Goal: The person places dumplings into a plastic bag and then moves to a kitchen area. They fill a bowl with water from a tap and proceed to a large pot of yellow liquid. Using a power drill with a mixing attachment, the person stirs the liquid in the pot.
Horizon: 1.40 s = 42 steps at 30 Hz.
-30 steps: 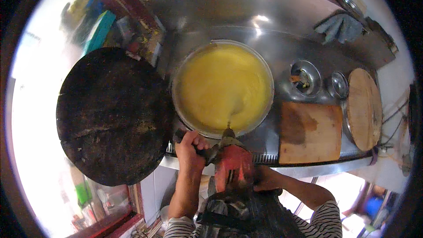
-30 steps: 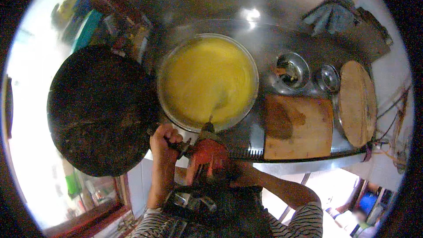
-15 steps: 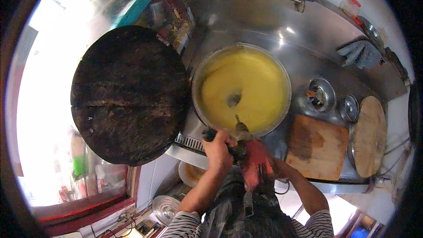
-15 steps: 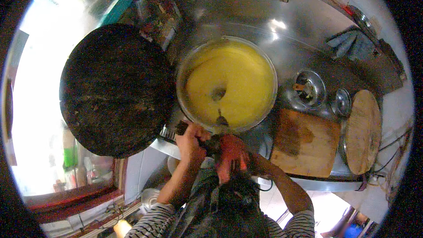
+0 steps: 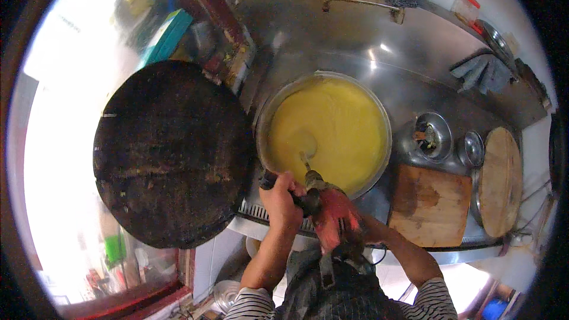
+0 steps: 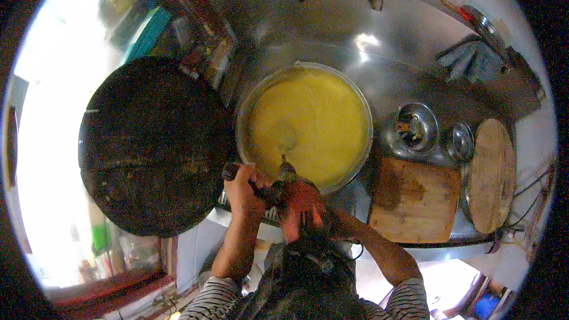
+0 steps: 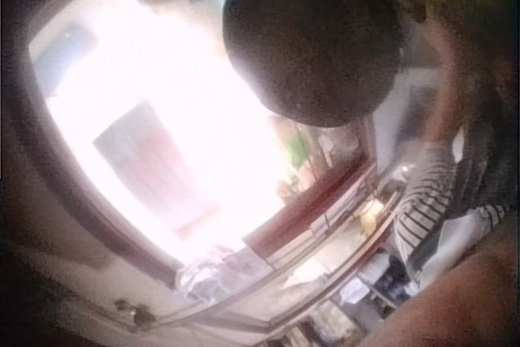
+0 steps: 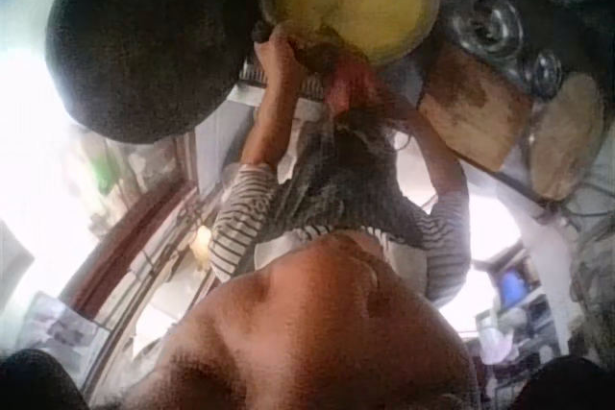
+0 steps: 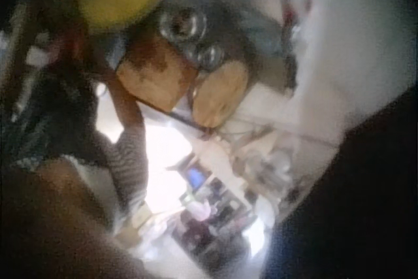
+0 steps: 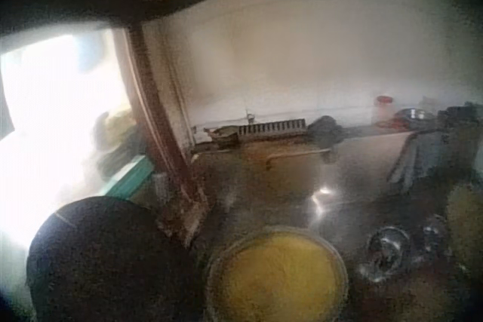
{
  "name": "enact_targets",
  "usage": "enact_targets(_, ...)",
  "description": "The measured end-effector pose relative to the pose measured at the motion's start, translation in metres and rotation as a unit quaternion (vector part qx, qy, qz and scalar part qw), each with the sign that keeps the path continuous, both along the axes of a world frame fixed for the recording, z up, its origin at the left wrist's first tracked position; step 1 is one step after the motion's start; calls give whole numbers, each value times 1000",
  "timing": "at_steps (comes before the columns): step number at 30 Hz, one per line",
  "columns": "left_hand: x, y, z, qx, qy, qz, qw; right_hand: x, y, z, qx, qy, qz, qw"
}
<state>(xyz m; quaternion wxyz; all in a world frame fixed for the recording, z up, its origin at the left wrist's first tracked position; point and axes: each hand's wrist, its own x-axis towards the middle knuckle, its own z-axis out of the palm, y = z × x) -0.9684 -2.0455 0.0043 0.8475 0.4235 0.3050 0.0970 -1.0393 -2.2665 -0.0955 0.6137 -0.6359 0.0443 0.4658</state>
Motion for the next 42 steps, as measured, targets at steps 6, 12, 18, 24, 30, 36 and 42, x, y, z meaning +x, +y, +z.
enact_targets(6,60,-5,-11,24,-6,-35,999,29,4,-85,72,-86,-40,993)
enact_targets(12,93,-30,-22,24,-23,-109,993,31,8,-121,203,0,-150,968)
enact_targets(18,91,-50,-26,-8,-21,-156,988,30,-10,-16,-107,-256,-60,959)
enact_targets(24,74,-62,-26,-16,-17,-211,977,-4,-14,-12,-175,-236,-52,954)
enact_targets(30,59,-56,-21,-30,1,-249,968,-37,6,24,114,-76,-287,948)
enact_targets(36,54,-39,-3,15,-21,-279,960,-52,3,59,-8,-126,-93,988)
enact_targets(42,41,-5,-36,129,-177,-214,952,-38,11,64,105,-5,-130,986)
